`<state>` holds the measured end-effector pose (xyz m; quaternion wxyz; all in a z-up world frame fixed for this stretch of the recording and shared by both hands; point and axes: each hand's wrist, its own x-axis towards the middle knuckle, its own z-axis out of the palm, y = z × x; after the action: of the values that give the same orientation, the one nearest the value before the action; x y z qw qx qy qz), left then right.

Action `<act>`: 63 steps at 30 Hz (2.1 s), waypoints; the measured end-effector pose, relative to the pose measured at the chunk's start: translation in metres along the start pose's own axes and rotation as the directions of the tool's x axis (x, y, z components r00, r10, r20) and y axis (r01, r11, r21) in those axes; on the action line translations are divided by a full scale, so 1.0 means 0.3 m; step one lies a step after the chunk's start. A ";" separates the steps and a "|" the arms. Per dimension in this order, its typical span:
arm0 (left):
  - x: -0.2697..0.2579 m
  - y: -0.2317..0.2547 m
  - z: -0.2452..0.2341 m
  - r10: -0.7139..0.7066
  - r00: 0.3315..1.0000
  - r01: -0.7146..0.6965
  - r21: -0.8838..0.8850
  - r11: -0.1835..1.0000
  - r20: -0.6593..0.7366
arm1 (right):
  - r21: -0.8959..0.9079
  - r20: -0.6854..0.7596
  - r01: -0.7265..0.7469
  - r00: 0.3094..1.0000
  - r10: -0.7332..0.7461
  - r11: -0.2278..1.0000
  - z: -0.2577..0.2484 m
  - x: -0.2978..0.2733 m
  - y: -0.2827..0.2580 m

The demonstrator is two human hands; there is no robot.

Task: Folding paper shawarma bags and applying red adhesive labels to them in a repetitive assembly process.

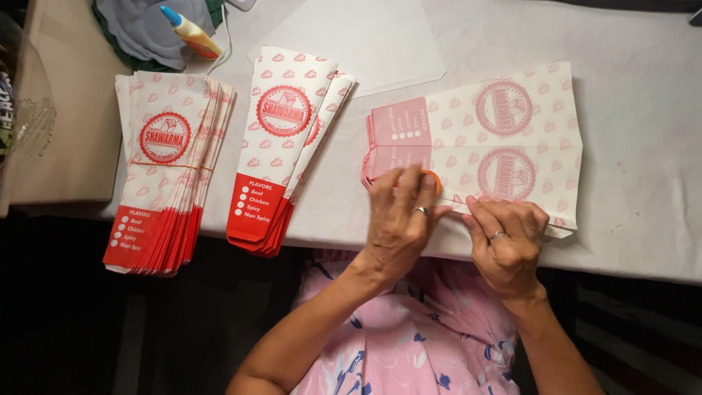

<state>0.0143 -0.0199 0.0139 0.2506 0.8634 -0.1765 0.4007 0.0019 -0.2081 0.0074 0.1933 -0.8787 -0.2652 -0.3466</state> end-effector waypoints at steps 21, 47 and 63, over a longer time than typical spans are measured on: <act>0.028 -0.097 0.007 0.030 0.989 -0.058 -0.193 0.979 -0.146 | 0.049 -0.073 0.035 0.997 -0.032 0.998 0.029 -0.004 0.024; -0.008 -0.266 -0.124 -0.197 0.978 0.208 -0.209 0.956 0.073 | 0.016 0.027 0.036 0.999 -0.037 0.999 -0.022 0.031 -0.008; -0.065 -0.111 -0.103 0.142 0.988 -0.118 -0.334 0.935 0.051 | -0.034 0.370 0.298 0.890 -0.265 0.954 -0.102 0.211 0.043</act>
<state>0.0005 0.0269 0.0061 0.3578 0.8100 -0.3070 0.3488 0.0333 -0.2132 0.0713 0.0493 -0.8874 -0.4050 -0.2148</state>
